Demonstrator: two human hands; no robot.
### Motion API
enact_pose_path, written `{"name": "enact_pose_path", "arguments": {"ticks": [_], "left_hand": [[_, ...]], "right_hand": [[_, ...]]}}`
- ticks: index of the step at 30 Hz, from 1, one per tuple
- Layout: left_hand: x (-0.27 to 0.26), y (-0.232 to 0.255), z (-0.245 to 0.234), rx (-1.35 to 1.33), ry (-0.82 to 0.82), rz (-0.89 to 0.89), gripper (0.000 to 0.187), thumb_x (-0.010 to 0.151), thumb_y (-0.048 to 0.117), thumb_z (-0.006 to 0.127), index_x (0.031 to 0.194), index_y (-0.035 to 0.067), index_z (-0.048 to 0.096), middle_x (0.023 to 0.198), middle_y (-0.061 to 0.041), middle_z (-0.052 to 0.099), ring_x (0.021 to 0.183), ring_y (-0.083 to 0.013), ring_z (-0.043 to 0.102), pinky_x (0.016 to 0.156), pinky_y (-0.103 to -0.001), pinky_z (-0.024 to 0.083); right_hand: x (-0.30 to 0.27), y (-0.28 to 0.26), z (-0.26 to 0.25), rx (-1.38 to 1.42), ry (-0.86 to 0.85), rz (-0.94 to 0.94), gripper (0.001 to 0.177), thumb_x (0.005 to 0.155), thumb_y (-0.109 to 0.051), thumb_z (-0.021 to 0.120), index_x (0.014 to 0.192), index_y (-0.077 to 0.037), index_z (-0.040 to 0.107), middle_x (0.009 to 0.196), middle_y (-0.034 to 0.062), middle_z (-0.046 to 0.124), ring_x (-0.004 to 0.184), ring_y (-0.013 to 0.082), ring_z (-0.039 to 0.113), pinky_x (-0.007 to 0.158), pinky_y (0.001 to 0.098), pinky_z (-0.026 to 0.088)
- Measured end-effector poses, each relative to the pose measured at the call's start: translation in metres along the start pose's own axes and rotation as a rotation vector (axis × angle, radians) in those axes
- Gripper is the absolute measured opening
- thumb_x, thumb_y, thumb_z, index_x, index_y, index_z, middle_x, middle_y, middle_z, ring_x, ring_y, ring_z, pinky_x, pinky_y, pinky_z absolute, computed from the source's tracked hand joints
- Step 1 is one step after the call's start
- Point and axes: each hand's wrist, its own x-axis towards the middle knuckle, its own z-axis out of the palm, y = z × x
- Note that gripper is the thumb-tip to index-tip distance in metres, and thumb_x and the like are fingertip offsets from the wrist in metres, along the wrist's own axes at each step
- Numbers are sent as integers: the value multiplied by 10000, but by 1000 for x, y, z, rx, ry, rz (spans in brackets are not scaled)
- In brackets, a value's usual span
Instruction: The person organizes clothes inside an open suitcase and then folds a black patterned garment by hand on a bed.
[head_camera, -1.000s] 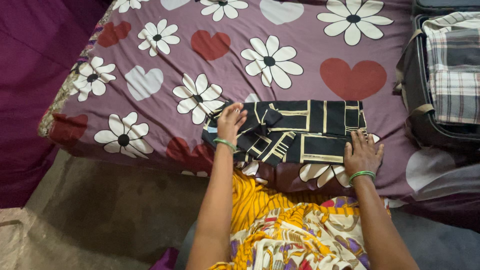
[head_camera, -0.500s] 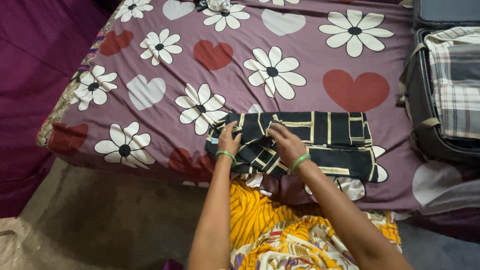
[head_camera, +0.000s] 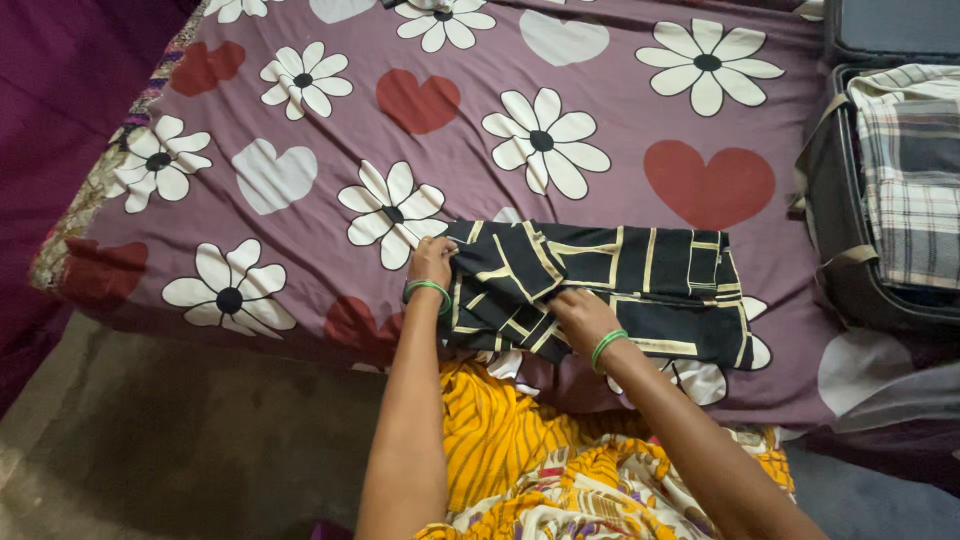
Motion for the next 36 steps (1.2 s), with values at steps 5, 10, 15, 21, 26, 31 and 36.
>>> {"name": "enact_pose_path", "arguments": {"ticks": [5,10,15,21,26,31,36], "left_hand": [[-7,28,-5,61,194,89,199,860,73,662,1026,140,749,1052,-115,693,992,-335,670,853,-454,546],[-14,65,35,59,108,302,182,898,140,696,1077,143,727,1130,-64,705,1112,-306,650,955,-456,508],[-37,106,79,188,-91,456,440,920,387,665,1318,202,632,1451,-43,567,1408,-305,442,1137,-505,354],[-70,114,89,336,-326,339,665,939,540,562,1533,259,458,1639,-10,342,1521,-315,244,1221,-567,160],[-75,114,90,338,-243,375,659,933,532,584,1521,255,473,1621,-4,390,1510,-309,291,1225,-561,179],[-77,115,91,339,-240,358,652,928,523,591,1522,280,474,1616,11,403,1513,-293,301,1226,-550,190],[-72,114,92,340,-255,348,675,917,536,585,1530,288,447,1623,7,388,1513,-291,285,1219,-548,182]], "right_hand": [[-1,-6,-10,65,5,132,275,778,-52,697,1046,-107,725,998,85,709,959,315,677,840,430,534],[27,-9,-22,143,278,106,373,804,10,637,1150,-110,704,1143,93,703,1072,320,667,927,439,506],[29,19,1,-77,212,239,453,907,-188,654,1354,-140,602,1403,80,599,1301,280,553,1085,535,387],[-34,126,3,-315,-263,628,640,1007,-516,361,1591,-266,286,1686,-53,217,1542,153,160,1190,630,98],[-78,176,-24,-306,-162,777,694,1011,-585,345,1616,-251,276,1696,-62,195,1562,168,142,1223,627,82],[-48,177,-35,-250,-213,1039,669,1004,-518,381,1608,-253,268,1706,-66,138,1568,177,103,1206,661,30],[-7,129,-8,-440,-105,727,667,1017,-466,441,1600,-177,295,1714,15,141,1579,215,101,1183,676,-4]]}}
